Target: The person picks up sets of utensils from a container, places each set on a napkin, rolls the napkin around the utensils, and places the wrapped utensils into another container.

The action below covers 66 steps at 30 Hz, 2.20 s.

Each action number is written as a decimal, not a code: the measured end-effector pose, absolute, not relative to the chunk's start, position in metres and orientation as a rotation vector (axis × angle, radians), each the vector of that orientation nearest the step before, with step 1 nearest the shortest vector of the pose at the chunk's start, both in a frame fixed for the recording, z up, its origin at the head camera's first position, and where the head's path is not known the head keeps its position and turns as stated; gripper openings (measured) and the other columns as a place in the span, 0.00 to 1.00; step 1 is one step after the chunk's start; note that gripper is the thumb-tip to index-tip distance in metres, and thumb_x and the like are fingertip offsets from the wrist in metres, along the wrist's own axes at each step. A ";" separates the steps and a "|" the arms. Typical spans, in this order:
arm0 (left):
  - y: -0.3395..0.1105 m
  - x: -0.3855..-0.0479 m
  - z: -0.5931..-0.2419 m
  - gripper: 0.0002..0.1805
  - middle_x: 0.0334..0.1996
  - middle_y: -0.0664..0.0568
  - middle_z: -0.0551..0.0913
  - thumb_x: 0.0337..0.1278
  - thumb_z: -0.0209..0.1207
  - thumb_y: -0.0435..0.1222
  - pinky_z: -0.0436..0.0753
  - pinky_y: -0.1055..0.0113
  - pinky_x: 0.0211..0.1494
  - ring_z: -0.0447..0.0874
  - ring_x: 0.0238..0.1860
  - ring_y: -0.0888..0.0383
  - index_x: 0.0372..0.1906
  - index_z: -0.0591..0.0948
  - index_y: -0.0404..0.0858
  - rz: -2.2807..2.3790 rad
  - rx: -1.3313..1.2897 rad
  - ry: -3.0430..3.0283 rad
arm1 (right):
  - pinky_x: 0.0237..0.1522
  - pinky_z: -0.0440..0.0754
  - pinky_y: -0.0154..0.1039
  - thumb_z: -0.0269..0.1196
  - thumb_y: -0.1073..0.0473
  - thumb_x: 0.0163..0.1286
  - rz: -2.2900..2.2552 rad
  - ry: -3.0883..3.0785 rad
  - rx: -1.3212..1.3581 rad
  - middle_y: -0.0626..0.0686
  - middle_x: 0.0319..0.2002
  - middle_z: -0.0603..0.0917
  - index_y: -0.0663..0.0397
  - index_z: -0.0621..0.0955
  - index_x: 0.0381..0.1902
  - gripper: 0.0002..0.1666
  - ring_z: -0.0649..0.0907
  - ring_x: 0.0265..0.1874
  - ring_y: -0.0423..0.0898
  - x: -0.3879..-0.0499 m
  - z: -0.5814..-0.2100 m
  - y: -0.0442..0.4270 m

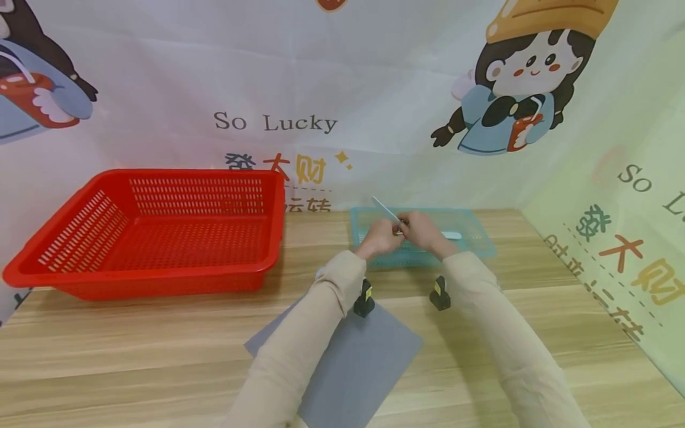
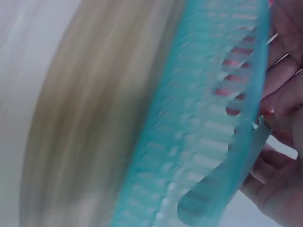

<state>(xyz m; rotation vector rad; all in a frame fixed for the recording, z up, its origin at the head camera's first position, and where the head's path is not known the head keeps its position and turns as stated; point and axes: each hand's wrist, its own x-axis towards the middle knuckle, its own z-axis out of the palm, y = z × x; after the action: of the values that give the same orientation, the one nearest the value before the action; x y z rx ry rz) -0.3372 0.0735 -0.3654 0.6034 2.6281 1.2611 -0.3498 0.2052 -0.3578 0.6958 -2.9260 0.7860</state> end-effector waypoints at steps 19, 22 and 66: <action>0.052 -0.300 -0.312 0.18 0.46 0.36 0.78 0.58 0.51 0.27 0.81 0.68 0.33 0.81 0.41 0.45 0.55 0.71 0.30 1.950 0.420 2.240 | 0.36 0.77 0.45 0.52 0.62 0.66 1.125 -2.620 0.462 0.65 0.38 0.81 0.68 0.79 0.43 0.15 0.79 0.38 0.55 -0.296 -0.285 0.168; 0.047 -0.294 -0.309 0.18 0.44 0.36 0.79 0.57 0.53 0.28 0.81 0.66 0.33 0.82 0.38 0.46 0.54 0.72 0.30 1.942 0.433 2.234 | 0.34 0.77 0.40 0.53 0.61 0.66 1.187 -2.623 0.429 0.64 0.38 0.81 0.68 0.78 0.43 0.15 0.78 0.37 0.54 -0.290 -0.283 0.166; -0.047 -0.231 -0.334 0.12 0.34 0.41 0.76 0.52 0.55 0.24 0.81 0.58 0.33 0.79 0.28 0.57 0.43 0.72 0.25 1.761 0.346 2.102 | 0.38 0.79 0.50 0.54 0.70 0.61 2.012 -2.654 0.567 0.61 0.34 0.77 0.76 0.66 0.51 0.21 0.81 0.29 0.43 -0.219 -0.342 0.121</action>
<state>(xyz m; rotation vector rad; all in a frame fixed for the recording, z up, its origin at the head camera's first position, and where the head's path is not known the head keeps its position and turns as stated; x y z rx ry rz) -0.2311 -0.0469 -0.3344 0.3459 2.1017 1.7612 -0.2188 0.1212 -0.3417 0.5673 -2.6540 2.0123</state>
